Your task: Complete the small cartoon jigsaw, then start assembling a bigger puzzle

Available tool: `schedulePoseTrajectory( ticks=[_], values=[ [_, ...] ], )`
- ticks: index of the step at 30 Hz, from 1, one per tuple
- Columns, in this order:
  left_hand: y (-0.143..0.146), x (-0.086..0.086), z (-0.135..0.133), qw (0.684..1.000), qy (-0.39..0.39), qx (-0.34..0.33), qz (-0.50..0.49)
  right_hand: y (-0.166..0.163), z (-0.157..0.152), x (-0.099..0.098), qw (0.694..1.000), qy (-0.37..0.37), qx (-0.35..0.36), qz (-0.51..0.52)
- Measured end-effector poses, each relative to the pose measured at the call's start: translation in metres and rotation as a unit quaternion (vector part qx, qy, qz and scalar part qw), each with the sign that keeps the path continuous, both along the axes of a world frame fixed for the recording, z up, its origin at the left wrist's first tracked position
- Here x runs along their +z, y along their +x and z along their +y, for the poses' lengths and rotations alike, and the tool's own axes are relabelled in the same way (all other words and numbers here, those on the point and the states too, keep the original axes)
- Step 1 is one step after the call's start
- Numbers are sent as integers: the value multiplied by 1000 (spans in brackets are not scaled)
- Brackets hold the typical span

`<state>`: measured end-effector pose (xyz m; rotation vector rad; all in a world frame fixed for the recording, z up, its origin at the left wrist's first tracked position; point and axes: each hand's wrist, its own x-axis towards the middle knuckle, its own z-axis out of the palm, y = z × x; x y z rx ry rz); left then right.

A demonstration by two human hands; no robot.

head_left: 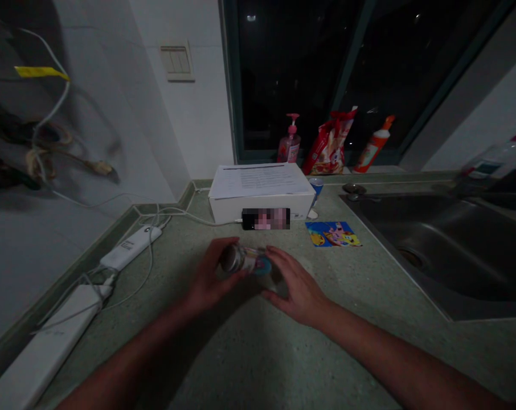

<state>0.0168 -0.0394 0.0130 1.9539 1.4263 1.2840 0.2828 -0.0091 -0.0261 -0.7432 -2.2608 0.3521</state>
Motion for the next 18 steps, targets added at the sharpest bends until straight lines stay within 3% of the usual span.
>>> schedulePoseTrajectory(
  ticks=[2, 5, 10, 18],
  values=[
    [10, -6, -8, 995, -45, -79, -30, 3, 2, 0, 999, -52, 9, -3],
    [8, -14, -12, 987, -71, -137, -41, 8, 4, 1, 986, -164, 40, 3],
    [-1, -19, -11, 992, -25, -122, 37, 5, -1, -1, 947, -306, 67, 69],
    [7, -16, -13, 995, -61, -73, 35, -2, -15, 0, 973, -228, 23, 7]
  ],
)
